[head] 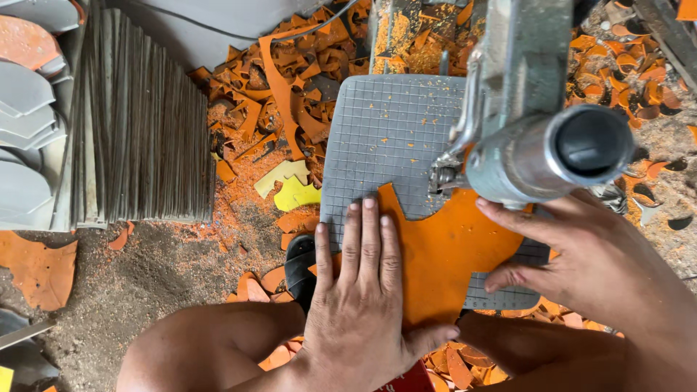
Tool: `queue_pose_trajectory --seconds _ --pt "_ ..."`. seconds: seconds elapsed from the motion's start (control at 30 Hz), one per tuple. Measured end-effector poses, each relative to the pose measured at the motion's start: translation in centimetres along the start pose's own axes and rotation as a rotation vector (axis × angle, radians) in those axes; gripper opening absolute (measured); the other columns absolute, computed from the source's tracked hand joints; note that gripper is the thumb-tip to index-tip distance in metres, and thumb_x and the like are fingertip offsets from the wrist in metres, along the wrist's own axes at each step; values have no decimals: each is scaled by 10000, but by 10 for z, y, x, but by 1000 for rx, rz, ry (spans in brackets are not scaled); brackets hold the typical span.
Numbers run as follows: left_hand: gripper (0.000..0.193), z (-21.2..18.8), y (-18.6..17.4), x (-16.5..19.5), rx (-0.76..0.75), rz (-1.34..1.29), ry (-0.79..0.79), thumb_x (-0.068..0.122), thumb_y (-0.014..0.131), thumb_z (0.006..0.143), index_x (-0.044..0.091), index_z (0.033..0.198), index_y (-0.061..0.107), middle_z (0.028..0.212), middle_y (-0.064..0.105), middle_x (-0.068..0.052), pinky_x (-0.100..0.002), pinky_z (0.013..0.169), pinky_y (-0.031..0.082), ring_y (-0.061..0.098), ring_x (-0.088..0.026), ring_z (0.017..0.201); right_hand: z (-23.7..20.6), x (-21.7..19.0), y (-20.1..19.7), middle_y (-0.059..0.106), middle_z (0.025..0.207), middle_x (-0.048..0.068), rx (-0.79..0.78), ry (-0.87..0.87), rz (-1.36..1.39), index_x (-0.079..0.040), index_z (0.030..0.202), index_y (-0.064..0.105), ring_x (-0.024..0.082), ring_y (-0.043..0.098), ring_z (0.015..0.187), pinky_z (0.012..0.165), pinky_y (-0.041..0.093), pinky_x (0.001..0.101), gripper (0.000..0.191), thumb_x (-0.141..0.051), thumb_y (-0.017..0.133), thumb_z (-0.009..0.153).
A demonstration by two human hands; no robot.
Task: The person uses a manual hydraulic cutting press to cut orange rubber sheets into specific shapes. They repeatedly position the material under the blade, press the lever to cut, and remove the finished pieces.
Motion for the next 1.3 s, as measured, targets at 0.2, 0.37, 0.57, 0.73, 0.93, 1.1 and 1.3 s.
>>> queue_pose_trajectory --seconds 0.2,0.37,0.57,0.73,0.93,1.1,1.3 --pt "1305 6 2 2 27 -59 -38 865 509 757 -203 1475 298 1587 250 -399 -672 1201 85 209 -510 1509 -17 51 36 793 1046 -72 -373 396 81 -368 1387 669 201 729 534 572 609 332 891 -629 841 553" --pt "1269 15 11 10 4 -43 -71 837 519 784 -207 1471 299 1574 243 -418 -673 1200 63 177 -525 1518 -16 64 52 748 841 -46 -282 -180 -577 -377 1026 735 158 688 618 546 546 306 608 -880 534 749" --pt "1241 21 15 15 10 -53 -94 814 518 795 -221 1448 311 1555 231 -456 -677 1191 69 174 -564 1496 -19 98 60 816 919 -113 -311 129 -12 -444 937 858 103 749 690 602 595 313 270 -607 717 774" --pt "1230 21 15 17 17 -49 -102 804 524 816 -233 1444 318 1552 231 -469 -661 1208 104 188 -576 1496 -20 109 77 833 938 -160 -397 162 61 -462 1042 841 48 751 819 723 610 274 254 -505 683 847" --pt "1210 22 14 16 28 -59 -93 781 529 830 -243 1439 317 1545 236 -484 -653 1212 115 192 -592 1491 -15 118 82 820 1004 -113 -382 239 280 -259 1133 774 54 778 928 829 614 279 303 -427 746 881" --pt "1175 26 14 13 18 -52 -77 761 523 850 -236 1439 322 1537 242 -482 -660 1213 115 194 -586 1492 8 86 49 774 1094 -57 -186 45 54 -245 1080 750 122 745 942 832 598 351 471 -459 858 675" --pt "1122 35 7 3 6 -42 -49 735 491 858 -189 1472 324 1574 244 -424 -687 1196 96 186 -532 1509 4 57 26 703 1200 29 61 -214 -68 -151 1240 676 188 689 969 788 543 399 637 -572 686 763"
Point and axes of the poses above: each hand's wrist, its own z-axis towards the middle knuckle, its own y-axis out of the palm, x = y × z, the point moved 8 cm from there along z, towards the middle knuckle
